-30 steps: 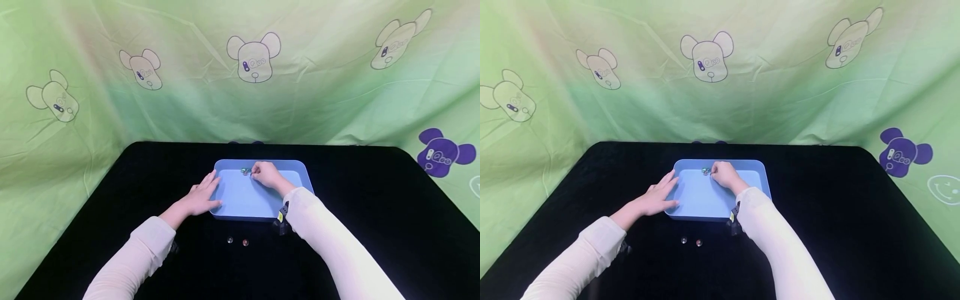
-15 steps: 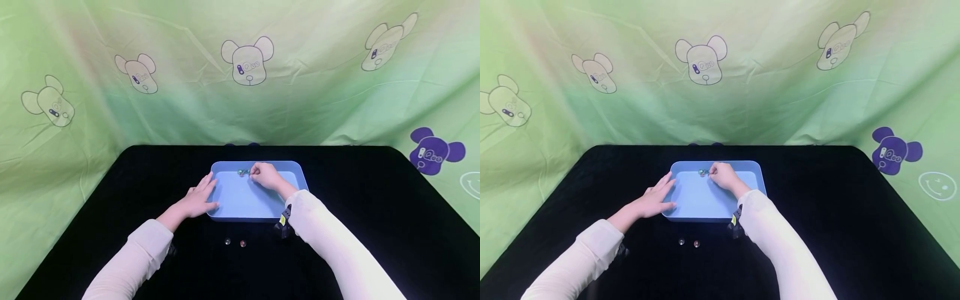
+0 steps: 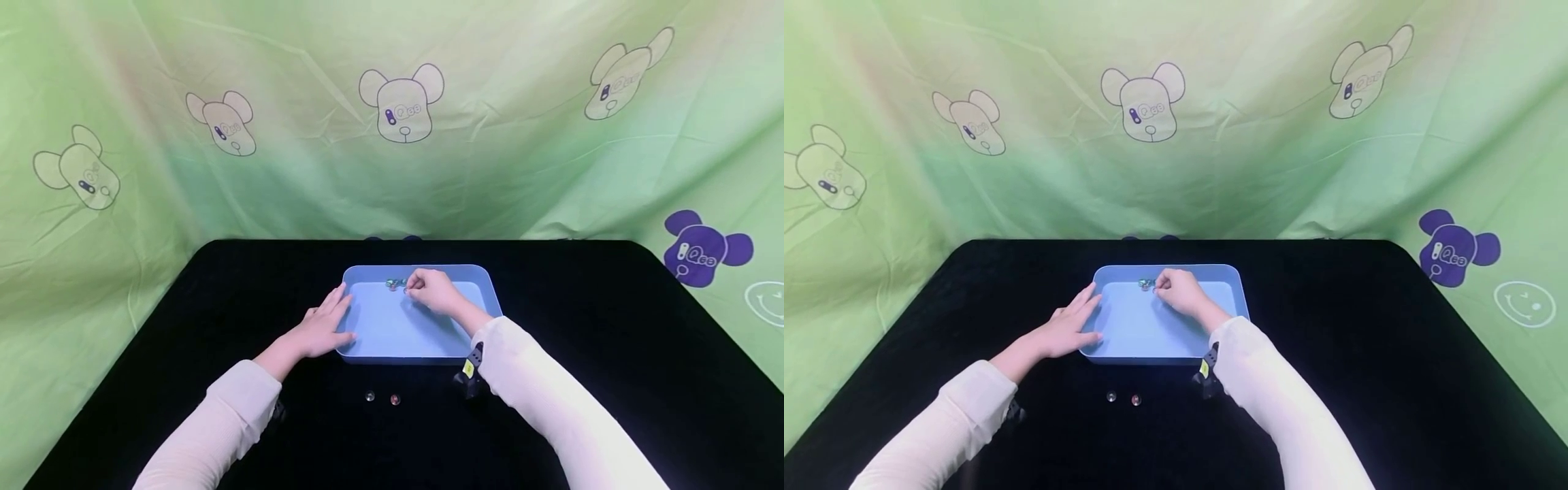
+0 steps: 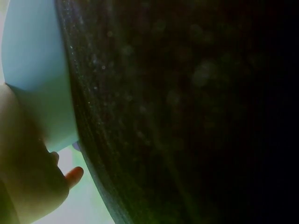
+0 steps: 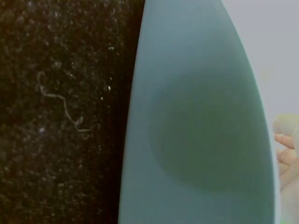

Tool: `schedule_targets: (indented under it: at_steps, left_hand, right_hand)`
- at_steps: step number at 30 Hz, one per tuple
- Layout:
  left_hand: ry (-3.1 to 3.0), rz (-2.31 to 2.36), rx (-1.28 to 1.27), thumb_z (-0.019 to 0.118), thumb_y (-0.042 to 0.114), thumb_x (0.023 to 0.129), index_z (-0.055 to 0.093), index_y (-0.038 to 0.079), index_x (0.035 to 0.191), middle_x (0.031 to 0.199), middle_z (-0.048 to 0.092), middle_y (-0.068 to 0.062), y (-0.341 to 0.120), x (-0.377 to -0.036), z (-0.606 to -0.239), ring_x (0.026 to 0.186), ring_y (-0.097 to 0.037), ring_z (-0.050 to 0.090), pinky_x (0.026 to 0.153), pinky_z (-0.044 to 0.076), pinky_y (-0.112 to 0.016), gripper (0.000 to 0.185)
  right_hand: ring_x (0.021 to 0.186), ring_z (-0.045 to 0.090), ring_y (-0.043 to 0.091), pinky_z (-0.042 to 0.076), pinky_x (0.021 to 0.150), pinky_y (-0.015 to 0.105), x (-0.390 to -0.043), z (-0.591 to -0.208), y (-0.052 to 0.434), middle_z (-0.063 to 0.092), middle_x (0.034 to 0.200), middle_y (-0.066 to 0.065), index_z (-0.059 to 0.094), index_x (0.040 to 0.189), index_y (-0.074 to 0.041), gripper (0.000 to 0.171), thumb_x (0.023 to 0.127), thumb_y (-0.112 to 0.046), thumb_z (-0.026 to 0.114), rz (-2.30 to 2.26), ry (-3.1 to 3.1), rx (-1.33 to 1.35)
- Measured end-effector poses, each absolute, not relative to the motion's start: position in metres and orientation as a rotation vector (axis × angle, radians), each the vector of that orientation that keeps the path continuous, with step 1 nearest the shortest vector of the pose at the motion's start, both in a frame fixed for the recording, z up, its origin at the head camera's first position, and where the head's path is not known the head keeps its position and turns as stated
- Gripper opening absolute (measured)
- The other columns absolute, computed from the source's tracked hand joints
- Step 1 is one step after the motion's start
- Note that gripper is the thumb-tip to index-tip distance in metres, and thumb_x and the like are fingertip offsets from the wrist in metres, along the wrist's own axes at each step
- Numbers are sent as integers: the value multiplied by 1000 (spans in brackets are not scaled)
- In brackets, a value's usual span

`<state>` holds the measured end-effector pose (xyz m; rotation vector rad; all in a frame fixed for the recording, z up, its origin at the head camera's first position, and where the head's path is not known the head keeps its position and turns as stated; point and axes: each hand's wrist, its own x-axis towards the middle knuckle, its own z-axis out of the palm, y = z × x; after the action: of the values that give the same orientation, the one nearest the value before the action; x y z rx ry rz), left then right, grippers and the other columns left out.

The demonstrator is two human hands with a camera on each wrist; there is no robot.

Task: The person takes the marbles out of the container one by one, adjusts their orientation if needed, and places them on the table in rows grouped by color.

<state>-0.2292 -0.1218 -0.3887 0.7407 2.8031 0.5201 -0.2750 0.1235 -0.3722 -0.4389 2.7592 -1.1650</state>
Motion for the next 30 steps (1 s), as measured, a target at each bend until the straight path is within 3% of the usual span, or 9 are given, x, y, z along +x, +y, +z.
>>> schedule_targets:
  at_steps: [30]
  left_hand:
    - [2802,509,729,48,42,83,16,6,138,144,-3,-7,-122,-230,-389,130,-22,0,93,18,-49,73]
  right_hand:
    - [69,54,14,43,60,27,-244,-360,125,59,79,5,57,85,-1,9,79,-9,59,-1343,2664,-558]
